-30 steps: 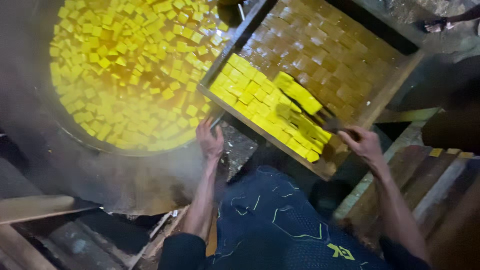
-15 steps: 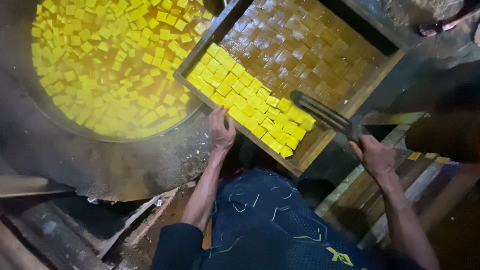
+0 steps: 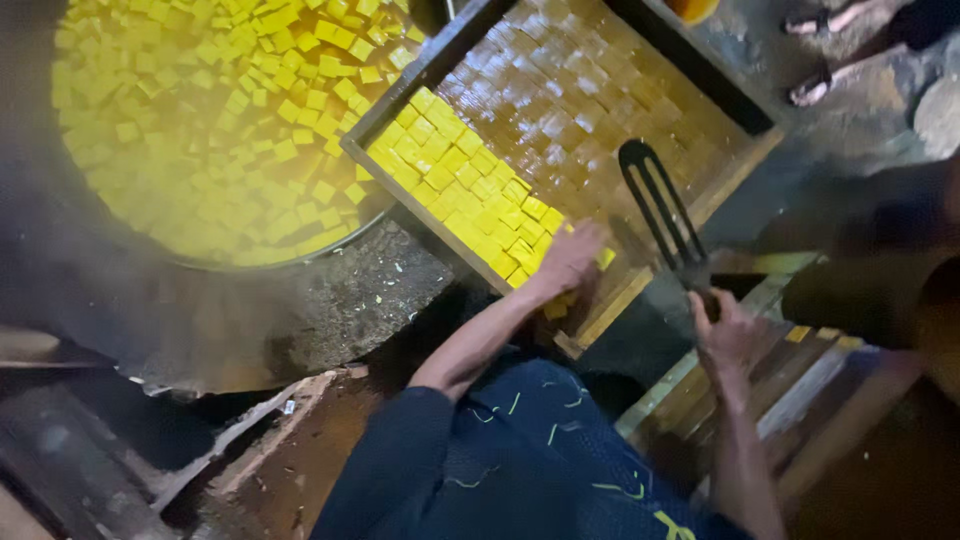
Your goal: The person uses tongs to lift yellow tofu cubes from a large steaming pot and places them into a rectangular wooden tray. The cubes are arranged in rows within the tray as the person repeatedly scoops and transfers them.
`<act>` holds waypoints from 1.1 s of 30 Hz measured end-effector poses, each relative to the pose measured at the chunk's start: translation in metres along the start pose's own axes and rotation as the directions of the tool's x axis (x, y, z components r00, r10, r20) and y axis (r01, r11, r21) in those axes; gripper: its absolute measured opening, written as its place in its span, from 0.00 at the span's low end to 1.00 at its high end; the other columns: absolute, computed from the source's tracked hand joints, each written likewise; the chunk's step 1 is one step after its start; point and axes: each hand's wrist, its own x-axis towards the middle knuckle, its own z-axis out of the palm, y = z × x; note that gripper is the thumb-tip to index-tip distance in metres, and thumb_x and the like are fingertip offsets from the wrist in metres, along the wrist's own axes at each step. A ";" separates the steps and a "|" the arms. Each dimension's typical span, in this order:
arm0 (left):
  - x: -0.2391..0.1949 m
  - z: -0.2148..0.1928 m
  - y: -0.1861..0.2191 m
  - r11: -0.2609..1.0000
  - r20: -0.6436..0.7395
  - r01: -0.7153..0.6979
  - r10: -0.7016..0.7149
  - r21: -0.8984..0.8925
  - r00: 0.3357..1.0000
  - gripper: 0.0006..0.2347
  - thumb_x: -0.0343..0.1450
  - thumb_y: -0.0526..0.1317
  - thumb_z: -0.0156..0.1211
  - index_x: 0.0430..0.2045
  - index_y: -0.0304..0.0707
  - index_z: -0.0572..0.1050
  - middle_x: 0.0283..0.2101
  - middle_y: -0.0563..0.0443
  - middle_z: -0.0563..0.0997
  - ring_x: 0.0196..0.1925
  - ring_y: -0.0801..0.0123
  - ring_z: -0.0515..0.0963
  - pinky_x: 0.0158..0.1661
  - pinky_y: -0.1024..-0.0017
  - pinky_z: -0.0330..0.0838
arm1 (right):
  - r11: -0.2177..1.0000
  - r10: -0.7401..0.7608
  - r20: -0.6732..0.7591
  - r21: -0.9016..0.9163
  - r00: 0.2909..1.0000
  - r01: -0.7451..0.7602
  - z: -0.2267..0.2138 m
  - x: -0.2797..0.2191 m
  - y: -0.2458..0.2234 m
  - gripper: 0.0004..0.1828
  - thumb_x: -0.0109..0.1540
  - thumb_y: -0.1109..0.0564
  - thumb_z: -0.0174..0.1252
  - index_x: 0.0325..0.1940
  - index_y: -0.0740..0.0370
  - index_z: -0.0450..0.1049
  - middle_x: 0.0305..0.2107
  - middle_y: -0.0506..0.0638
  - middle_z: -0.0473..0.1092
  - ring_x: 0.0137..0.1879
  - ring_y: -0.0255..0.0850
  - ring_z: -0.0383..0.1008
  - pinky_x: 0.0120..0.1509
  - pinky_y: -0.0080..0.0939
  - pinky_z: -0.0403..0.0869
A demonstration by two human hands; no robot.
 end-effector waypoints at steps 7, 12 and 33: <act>0.006 0.015 -0.048 0.977 0.333 0.160 -0.199 0.141 0.922 0.24 0.75 0.56 0.51 0.59 0.40 0.69 0.65 0.45 0.71 0.72 0.55 0.67 0.73 0.39 0.50 | 0.978 0.092 0.042 0.185 0.995 -0.098 0.002 -0.047 -0.013 0.20 0.68 0.44 0.62 0.52 0.64 0.80 0.42 0.63 0.78 0.48 0.56 0.80 0.53 0.51 0.76; -0.032 -0.044 -0.066 0.998 -0.015 0.038 -0.038 0.046 0.999 0.25 0.69 0.51 0.57 0.61 0.44 0.71 0.65 0.42 0.71 0.68 0.50 0.69 0.68 0.46 0.57 | 0.877 0.377 0.234 0.221 0.896 -0.427 0.032 -0.049 -0.039 0.20 0.71 0.45 0.62 0.49 0.68 0.79 0.38 0.63 0.77 0.44 0.55 0.79 0.48 0.51 0.75; -0.366 -0.210 -0.313 0.500 -0.447 0.866 -0.770 0.022 0.456 0.29 0.69 0.47 0.60 0.61 0.23 0.66 0.65 0.25 0.67 0.67 0.36 0.64 0.63 0.44 0.55 | 0.837 -0.266 0.616 0.530 0.742 -0.140 0.298 0.084 -0.525 0.33 0.62 0.34 0.57 0.34 0.72 0.80 0.24 0.61 0.76 0.32 0.46 0.78 0.39 0.48 0.72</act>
